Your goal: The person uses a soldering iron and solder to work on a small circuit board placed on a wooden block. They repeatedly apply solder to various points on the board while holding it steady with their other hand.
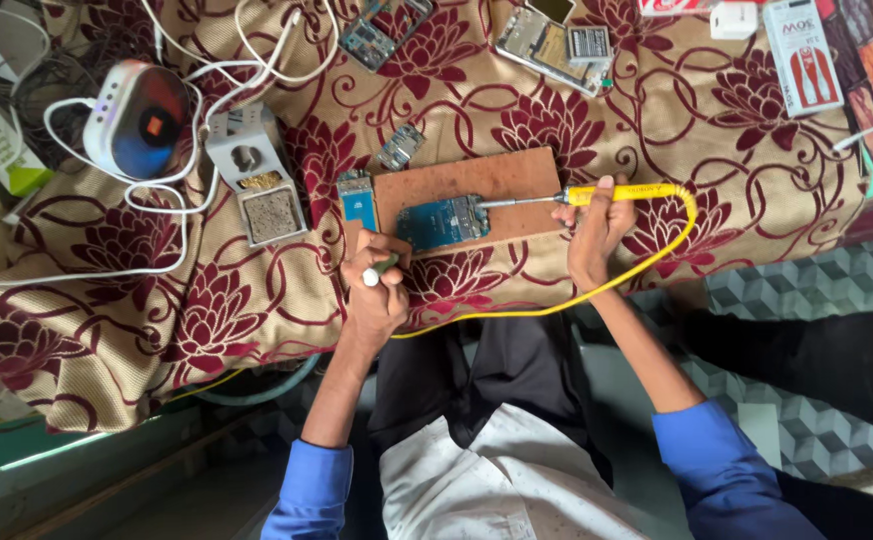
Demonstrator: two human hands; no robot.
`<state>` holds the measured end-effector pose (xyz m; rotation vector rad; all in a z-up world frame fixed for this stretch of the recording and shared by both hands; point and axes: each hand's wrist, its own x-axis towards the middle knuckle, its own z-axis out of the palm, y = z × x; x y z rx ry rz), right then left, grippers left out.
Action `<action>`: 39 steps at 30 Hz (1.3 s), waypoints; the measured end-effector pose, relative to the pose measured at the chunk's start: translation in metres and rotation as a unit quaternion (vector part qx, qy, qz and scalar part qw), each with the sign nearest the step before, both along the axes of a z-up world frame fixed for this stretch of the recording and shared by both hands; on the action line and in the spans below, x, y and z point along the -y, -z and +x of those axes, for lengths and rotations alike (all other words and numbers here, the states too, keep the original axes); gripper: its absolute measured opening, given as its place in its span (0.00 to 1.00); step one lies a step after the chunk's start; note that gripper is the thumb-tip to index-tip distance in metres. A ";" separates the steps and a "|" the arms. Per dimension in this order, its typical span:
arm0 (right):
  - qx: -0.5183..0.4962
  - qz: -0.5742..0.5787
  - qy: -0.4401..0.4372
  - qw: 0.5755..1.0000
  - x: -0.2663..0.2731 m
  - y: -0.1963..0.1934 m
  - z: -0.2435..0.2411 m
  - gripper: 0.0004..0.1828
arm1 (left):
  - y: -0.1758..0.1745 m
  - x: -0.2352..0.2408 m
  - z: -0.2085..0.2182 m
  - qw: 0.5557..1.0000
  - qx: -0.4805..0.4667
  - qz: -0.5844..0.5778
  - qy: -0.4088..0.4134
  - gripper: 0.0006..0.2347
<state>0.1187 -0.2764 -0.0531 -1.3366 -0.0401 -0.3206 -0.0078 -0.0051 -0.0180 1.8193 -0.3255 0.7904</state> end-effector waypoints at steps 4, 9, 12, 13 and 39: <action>0.006 0.056 -0.012 0.998 -0.001 0.003 0.004 0.18 | 0.000 0.000 0.002 1.000 0.015 -0.006 0.006 0.13; -0.003 0.094 0.011 0.996 0.006 0.013 0.008 0.17 | -0.001 -0.002 0.005 1.000 0.020 0.008 -0.006 0.13; 0.011 0.125 0.004 0.992 0.012 0.018 0.007 0.18 | -0.001 -0.002 0.005 1.000 -0.004 -0.009 0.001 0.13; 0.018 0.130 0.000 0.991 0.013 0.019 0.006 0.19 | -0.001 -0.002 0.005 1.000 -0.005 -0.008 0.001 0.14; 0.025 0.080 -0.023 0.996 0.004 -0.004 -0.001 0.21 | 0.001 0.000 0.005 1.000 0.008 -0.001 0.006 0.15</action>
